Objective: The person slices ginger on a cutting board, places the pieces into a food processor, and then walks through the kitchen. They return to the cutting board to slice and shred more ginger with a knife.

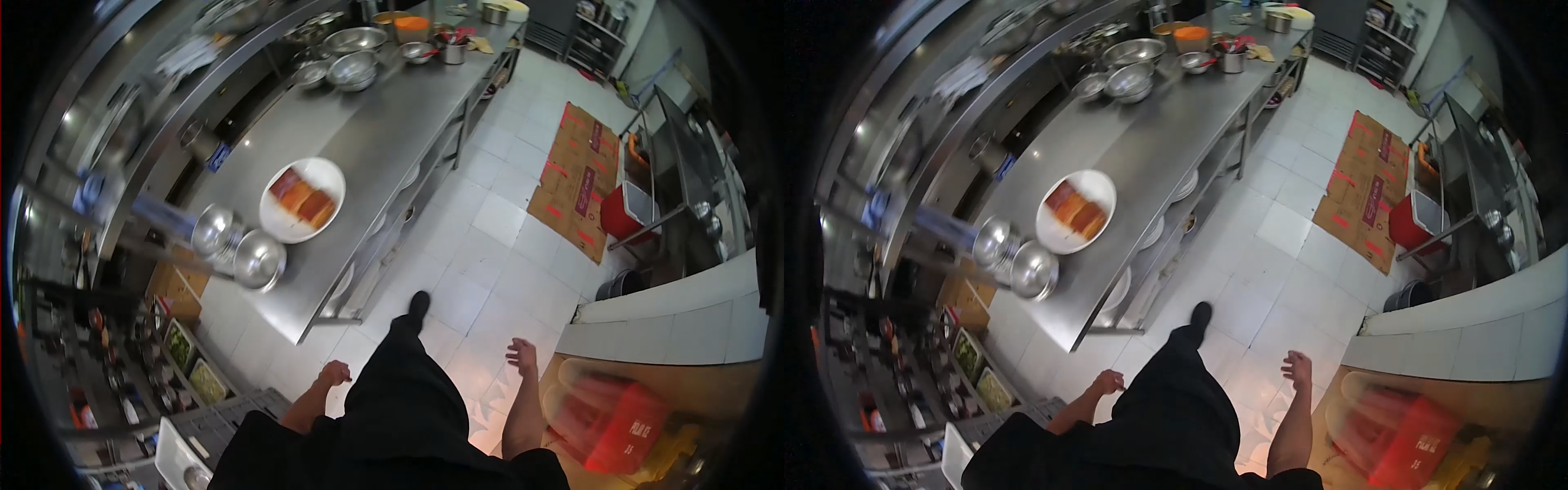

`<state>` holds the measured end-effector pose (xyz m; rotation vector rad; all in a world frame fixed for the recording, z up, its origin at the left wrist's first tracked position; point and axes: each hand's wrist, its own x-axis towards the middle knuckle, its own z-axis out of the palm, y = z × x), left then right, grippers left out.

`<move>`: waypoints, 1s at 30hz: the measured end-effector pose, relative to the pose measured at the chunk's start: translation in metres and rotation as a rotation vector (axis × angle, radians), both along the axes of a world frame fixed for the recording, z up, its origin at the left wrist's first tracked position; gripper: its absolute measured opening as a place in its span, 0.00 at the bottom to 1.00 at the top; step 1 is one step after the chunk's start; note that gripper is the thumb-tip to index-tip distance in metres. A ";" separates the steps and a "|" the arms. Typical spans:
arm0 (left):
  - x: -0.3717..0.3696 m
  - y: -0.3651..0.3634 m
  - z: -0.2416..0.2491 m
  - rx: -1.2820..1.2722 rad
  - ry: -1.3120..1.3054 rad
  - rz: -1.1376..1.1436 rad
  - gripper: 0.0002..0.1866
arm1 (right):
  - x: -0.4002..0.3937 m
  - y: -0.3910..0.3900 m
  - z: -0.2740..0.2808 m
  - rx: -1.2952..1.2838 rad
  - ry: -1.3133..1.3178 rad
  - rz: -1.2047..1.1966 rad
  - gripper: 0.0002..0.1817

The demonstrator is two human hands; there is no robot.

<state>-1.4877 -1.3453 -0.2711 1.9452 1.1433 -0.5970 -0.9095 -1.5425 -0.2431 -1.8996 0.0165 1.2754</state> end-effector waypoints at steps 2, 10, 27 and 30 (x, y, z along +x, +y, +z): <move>0.031 0.032 0.016 -0.154 -0.015 -0.035 0.12 | 0.043 0.035 0.014 0.025 -0.067 0.030 0.19; 0.229 0.166 -0.008 -0.367 0.193 0.269 0.24 | 0.195 0.073 -0.019 -0.028 -0.106 -0.058 0.19; 0.903 0.520 0.054 -0.001 -0.458 -0.454 0.21 | 0.222 0.017 -0.104 0.002 0.436 -0.361 0.15; 0.930 0.542 0.059 0.048 -0.433 -0.378 0.23 | 0.369 0.071 -0.112 0.396 0.633 -0.433 0.13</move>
